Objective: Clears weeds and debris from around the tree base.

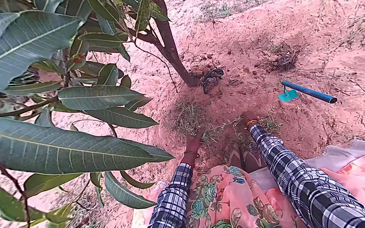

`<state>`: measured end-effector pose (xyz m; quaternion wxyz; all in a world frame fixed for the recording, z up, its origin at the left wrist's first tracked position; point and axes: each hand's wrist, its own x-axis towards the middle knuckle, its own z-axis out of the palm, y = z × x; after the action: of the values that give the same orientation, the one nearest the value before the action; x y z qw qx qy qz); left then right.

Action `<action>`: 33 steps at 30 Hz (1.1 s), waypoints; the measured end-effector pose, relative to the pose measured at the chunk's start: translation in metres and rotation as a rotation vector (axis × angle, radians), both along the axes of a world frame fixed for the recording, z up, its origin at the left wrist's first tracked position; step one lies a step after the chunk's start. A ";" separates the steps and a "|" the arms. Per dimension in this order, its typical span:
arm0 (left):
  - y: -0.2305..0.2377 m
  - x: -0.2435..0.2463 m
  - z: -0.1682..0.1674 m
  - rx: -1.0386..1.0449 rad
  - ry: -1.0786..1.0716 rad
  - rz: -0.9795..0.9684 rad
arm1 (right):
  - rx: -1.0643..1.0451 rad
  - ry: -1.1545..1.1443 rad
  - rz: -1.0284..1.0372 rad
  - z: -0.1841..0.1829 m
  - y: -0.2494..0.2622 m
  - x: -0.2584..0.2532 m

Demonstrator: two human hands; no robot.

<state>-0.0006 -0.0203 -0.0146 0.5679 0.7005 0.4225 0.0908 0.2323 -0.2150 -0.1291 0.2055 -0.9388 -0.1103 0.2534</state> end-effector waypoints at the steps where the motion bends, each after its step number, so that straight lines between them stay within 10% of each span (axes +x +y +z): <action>1: -0.001 0.000 0.001 0.011 0.006 -0.011 | 0.012 -0.010 -0.034 0.001 -0.007 0.007; 15: 0.024 -0.003 0.017 -0.008 -0.039 0.037 | 0.281 -0.042 -0.633 0.039 -0.093 0.044; 33: 0.001 0.001 -0.004 -0.153 -0.021 -0.020 | 0.470 0.145 0.573 0.112 0.100 -0.122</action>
<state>0.0000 -0.0191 -0.0190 0.6253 0.6582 0.4150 0.0600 0.1101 -0.1153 -0.0168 0.3435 -0.7768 -0.4086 0.3342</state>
